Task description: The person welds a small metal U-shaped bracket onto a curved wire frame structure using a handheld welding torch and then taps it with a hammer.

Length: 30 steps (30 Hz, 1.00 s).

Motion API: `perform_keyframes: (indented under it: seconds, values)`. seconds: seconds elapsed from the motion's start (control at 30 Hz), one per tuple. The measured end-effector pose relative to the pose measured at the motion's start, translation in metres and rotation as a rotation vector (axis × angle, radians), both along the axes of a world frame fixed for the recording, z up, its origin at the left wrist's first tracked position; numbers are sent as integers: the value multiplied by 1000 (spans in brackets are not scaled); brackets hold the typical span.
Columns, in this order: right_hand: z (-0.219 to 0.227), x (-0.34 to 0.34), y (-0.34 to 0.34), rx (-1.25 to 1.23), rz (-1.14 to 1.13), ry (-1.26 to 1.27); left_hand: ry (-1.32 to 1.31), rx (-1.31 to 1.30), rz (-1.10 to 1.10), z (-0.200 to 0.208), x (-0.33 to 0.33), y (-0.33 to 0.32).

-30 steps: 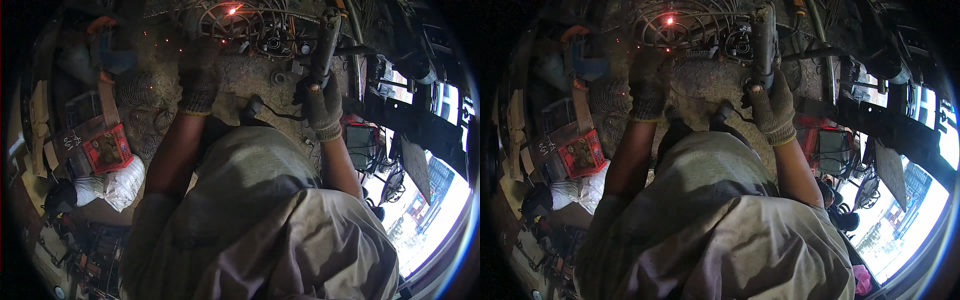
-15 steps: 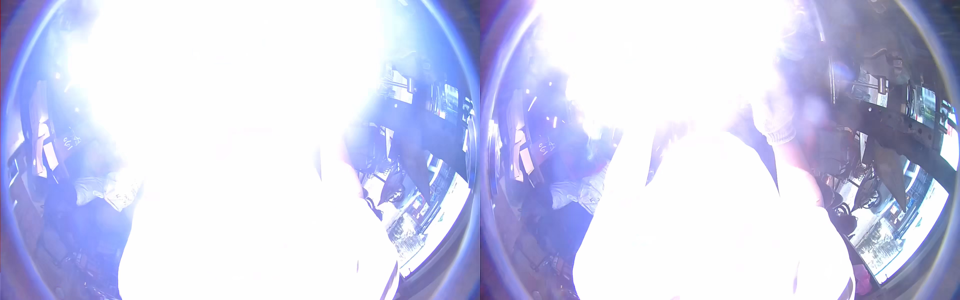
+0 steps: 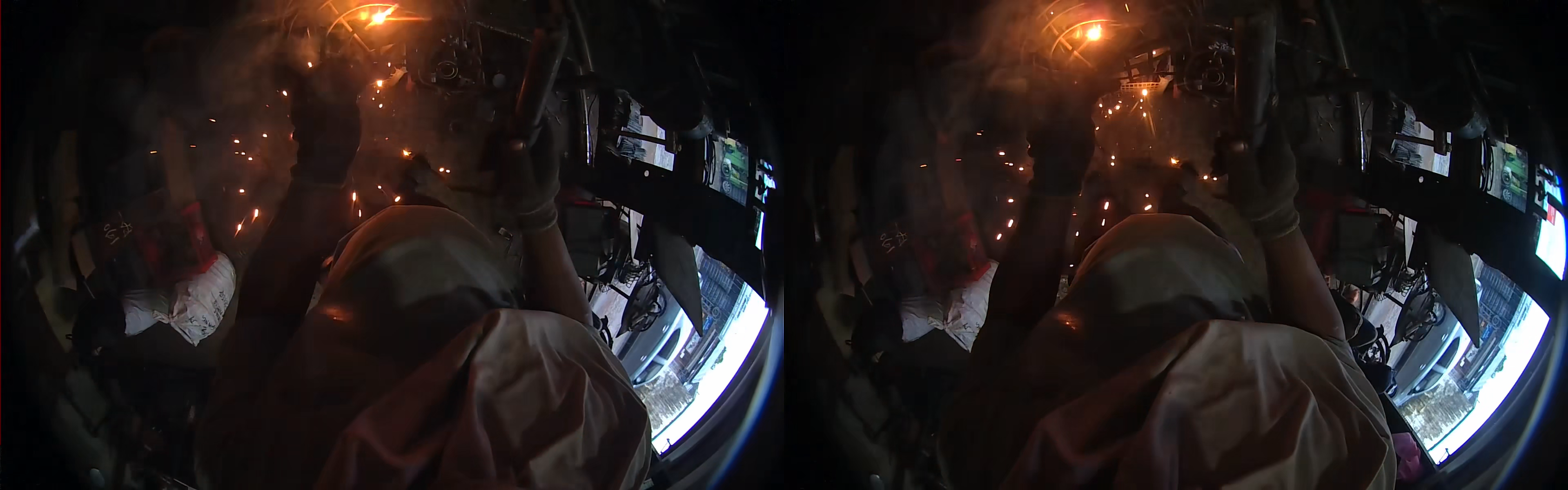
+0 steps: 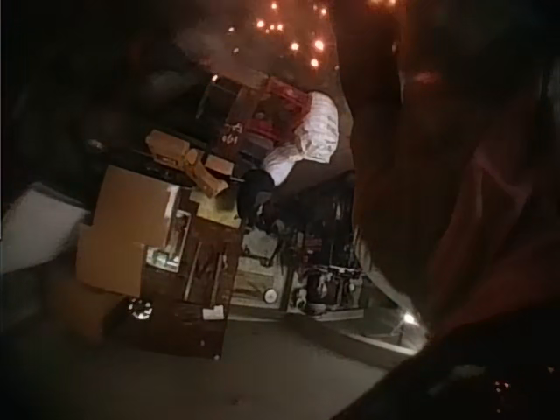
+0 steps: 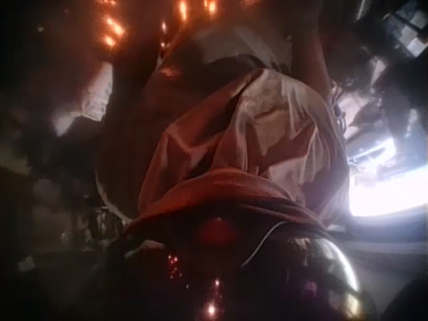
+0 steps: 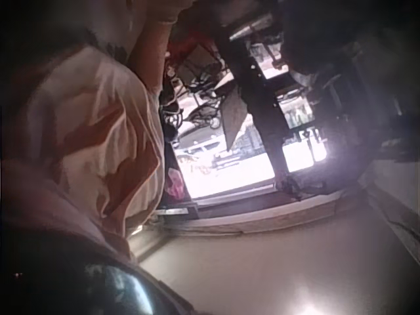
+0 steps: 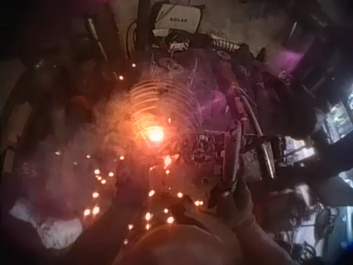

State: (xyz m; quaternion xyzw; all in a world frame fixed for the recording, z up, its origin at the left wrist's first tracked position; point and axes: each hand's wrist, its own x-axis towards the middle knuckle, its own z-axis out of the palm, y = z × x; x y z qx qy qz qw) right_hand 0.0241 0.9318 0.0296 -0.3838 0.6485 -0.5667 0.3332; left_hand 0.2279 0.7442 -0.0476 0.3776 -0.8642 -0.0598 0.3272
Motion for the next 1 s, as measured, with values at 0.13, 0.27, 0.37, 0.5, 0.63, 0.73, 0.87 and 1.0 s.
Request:
perform_keyframes:
  seconds: [0.13,0.27,0.37,0.5,0.63,0.73,0.87,1.0]
  values:
    - [-2,7,-3,-24,-11,-27,-13,-47,40,4,-6,2]
    - [1,-2,-2,29,-1,26,22,-69,-40,-7,-7,-5]
    - [-1,-8,-1,79,-21,54,187,-12,-55,-6,-17,-5]
    - [-9,-12,2,59,-66,140,211,92,-54,-6,-18,-6]
    - [-7,-15,1,73,-26,118,1257,1114,-155,-29,-28,-2]
    - [-12,-15,1,65,-38,133,586,550,38,-47,-24,7]
    - [-2,-9,-2,79,-60,110,110,153,40,-36,-13,7]
    - [5,-3,-7,52,-45,40,67,102,-18,-20,-10,5]
